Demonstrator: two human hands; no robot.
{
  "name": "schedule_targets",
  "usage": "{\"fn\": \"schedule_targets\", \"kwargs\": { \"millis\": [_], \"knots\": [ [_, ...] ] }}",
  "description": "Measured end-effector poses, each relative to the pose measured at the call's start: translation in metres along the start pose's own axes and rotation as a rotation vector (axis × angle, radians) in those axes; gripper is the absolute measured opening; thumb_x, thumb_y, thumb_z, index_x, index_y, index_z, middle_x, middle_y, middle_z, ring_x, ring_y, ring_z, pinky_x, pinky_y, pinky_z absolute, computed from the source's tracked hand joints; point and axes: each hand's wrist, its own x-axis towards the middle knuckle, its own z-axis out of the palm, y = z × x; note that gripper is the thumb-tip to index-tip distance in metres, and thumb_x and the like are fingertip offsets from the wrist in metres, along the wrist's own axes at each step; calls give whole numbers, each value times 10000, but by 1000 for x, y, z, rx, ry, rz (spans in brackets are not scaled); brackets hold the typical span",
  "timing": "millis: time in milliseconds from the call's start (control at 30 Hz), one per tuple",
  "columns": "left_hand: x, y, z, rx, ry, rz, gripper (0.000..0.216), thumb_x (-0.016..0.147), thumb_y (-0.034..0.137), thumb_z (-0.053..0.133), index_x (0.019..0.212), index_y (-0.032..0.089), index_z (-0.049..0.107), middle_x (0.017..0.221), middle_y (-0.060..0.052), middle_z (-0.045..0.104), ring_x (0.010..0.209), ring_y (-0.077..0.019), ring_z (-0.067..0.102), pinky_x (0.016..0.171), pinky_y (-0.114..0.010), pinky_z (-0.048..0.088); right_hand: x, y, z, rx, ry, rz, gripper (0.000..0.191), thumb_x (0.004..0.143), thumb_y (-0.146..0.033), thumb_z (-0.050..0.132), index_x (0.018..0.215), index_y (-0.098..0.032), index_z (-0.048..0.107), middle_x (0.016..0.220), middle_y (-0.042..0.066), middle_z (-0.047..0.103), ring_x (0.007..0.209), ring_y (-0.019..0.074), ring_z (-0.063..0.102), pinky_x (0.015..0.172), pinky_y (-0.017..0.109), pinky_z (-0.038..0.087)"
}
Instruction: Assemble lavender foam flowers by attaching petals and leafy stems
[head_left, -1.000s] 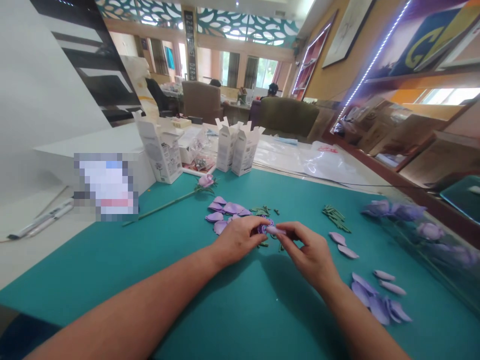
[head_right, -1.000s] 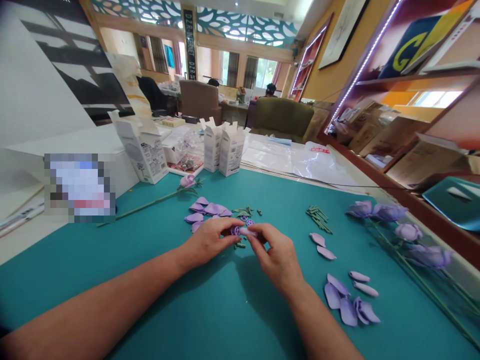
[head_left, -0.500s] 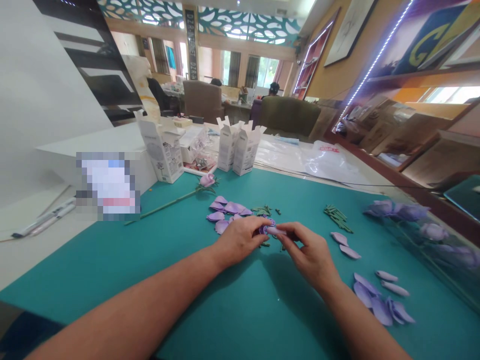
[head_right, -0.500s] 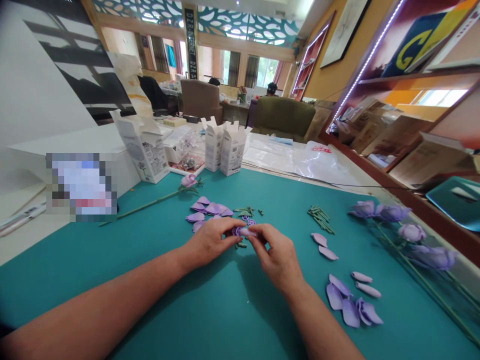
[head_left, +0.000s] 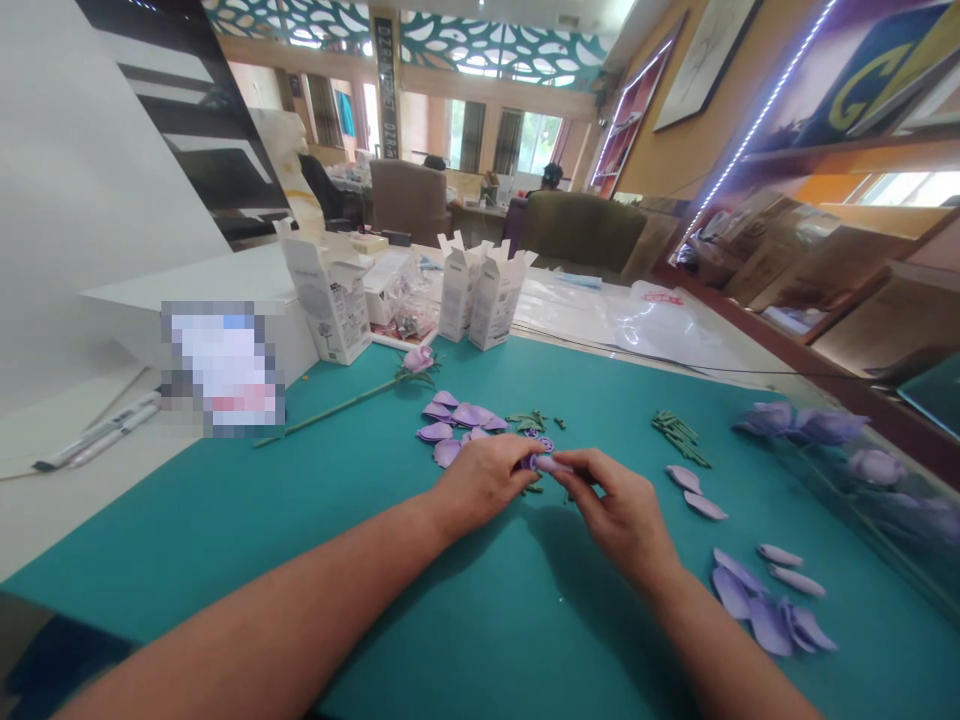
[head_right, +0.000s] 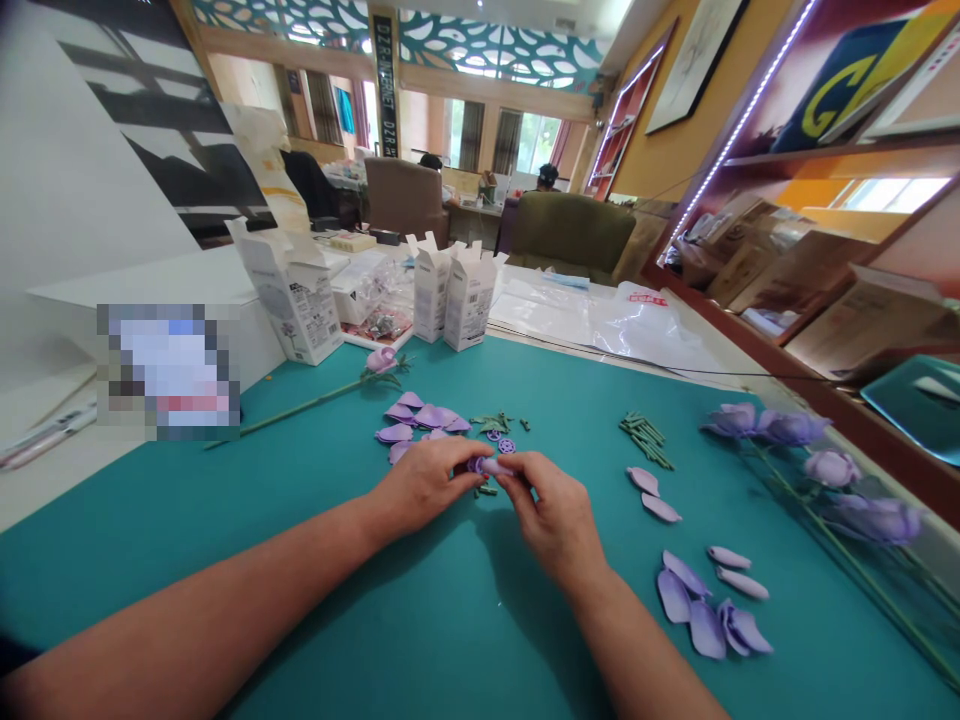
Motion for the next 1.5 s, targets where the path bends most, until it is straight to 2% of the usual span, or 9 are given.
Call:
{"fn": "schedule_targets", "kwargs": {
  "millis": [267, 467, 733, 1133, 1233, 1300, 1400, 1500],
  "knots": [
    [0, 4, 1, -26, 8, -29, 241, 825, 189, 594, 1056, 201, 663, 1036, -23, 717, 935, -169, 648, 873, -269, 471, -1, 2, 4, 10, 15, -13, 185, 914, -319, 500, 940, -214, 650, 833, 26, 720, 690, 131, 658, 640, 205, 498],
    [-2, 4, -1, -16, 34, 13, 269, 836, 221, 580, 1092, 198, 658, 1067, -33, 709, 968, -178, 632, 894, -278, 454, 0, 1, 5, 62, 13, 21, 179, 901, -321, 518, 955, -207, 645, 854, 33, 718, 713, 133, 660, 662, 213, 504],
    [-1, 3, -2, -20, 14, 28, 230, 843, 230, 577, 1054, 217, 668, 1033, -13, 716, 940, -169, 633, 868, -267, 455, -1, 0, 5, 81, -5, 30, 165, 889, -321, 539, 949, -207, 643, 799, 19, 706, 668, 123, 646, 591, 197, 491],
    [-1, 7, -1, -30, 13, -14, 217, 834, 213, 570, 1020, 214, 682, 1002, -11, 722, 927, -166, 634, 840, -252, 448, -3, -1, 10, 125, 2, 44, 153, 888, -303, 528, 943, -211, 637, 831, 32, 707, 715, 145, 654, 665, 235, 506],
    [0, 9, -5, -75, 2, -37, 218, 831, 215, 550, 1001, 226, 687, 981, -2, 723, 913, -167, 629, 817, -254, 442, -1, -4, 10, 160, 6, 77, 150, 885, -303, 527, 941, -211, 632, 834, 33, 701, 715, 147, 641, 667, 245, 497],
    [2, 11, -8, -119, -7, -71, 211, 821, 243, 547, 974, 238, 694, 949, 4, 725, 883, -171, 627, 783, -255, 442, 1, -4, 7, 182, -21, 73, 184, 871, -307, 547, 1006, -208, 622, 869, 37, 700, 726, 145, 636, 679, 247, 497],
    [6, 12, -13, -242, -33, -200, 233, 797, 322, 559, 957, 221, 693, 829, 1, 712, 765, -169, 620, 689, -256, 443, 5, 4, -6, 169, -28, 91, 278, 854, -331, 565, 1093, -193, 596, 844, 34, 693, 703, 140, 626, 668, 242, 490],
    [9, 9, -16, -404, -47, -328, 301, 742, 355, 598, 974, 180, 679, 721, 4, 656, 686, -163, 591, 622, -255, 435, 7, 21, -26, 15, 51, 162, 215, 878, -352, 499, 920, -195, 640, 826, 44, 694, 726, 155, 622, 674, 253, 466]
  ]
}}
